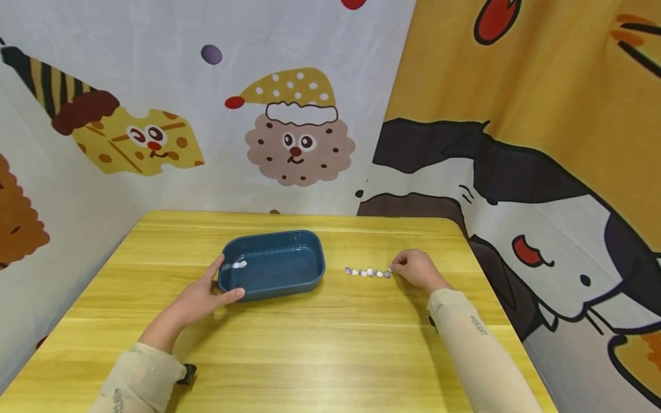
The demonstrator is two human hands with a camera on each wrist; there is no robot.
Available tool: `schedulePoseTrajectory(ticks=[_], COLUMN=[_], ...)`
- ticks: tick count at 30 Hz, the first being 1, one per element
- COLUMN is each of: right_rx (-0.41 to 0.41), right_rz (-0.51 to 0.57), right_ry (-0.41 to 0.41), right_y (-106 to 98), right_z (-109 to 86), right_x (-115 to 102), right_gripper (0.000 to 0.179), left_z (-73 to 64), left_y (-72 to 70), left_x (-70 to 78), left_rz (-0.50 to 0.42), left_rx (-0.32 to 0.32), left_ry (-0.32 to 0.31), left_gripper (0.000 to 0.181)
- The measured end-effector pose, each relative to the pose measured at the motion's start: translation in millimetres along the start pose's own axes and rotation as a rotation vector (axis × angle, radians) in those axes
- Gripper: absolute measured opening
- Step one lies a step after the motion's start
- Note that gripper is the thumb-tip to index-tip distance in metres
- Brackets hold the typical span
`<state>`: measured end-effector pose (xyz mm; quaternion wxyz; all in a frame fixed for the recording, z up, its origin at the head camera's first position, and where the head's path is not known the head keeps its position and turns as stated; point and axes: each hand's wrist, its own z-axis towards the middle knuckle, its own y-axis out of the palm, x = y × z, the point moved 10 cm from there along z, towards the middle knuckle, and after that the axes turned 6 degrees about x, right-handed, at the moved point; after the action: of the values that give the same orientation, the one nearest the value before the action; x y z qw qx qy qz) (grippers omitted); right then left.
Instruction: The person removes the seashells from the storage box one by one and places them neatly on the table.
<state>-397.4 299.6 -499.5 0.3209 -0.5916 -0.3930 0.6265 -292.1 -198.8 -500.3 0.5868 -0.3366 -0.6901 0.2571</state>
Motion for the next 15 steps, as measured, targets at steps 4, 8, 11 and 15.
schedulePoseTrajectory(ticks=[4,8,11,15], right_rx=[-0.010,-0.033,-0.045,-0.053], right_rz=[0.002,-0.002,-0.002,-0.004], right_ry=[0.009,0.019,0.013,0.011], right_y=[-2.3,-1.1,0.3,2.1], right_z=[0.1,1.1,2.2,2.7], right_x=[1.1,3.9,4.4,4.4], right_gripper=[0.017,0.017,0.017,0.015], left_z=[-0.2,-0.2,-0.3,-0.2], left_y=[0.1,-0.1,-0.3,-0.3], left_x=[0.3,0.4,0.4,0.4], left_rz=[0.000,-0.001,-0.004,-0.002], left_rx=[-0.001,-0.003,-0.004,-0.004], left_ry=[0.001,-0.002,-0.004,-0.002], left_gripper=[0.123,0.123,0.123,0.123])
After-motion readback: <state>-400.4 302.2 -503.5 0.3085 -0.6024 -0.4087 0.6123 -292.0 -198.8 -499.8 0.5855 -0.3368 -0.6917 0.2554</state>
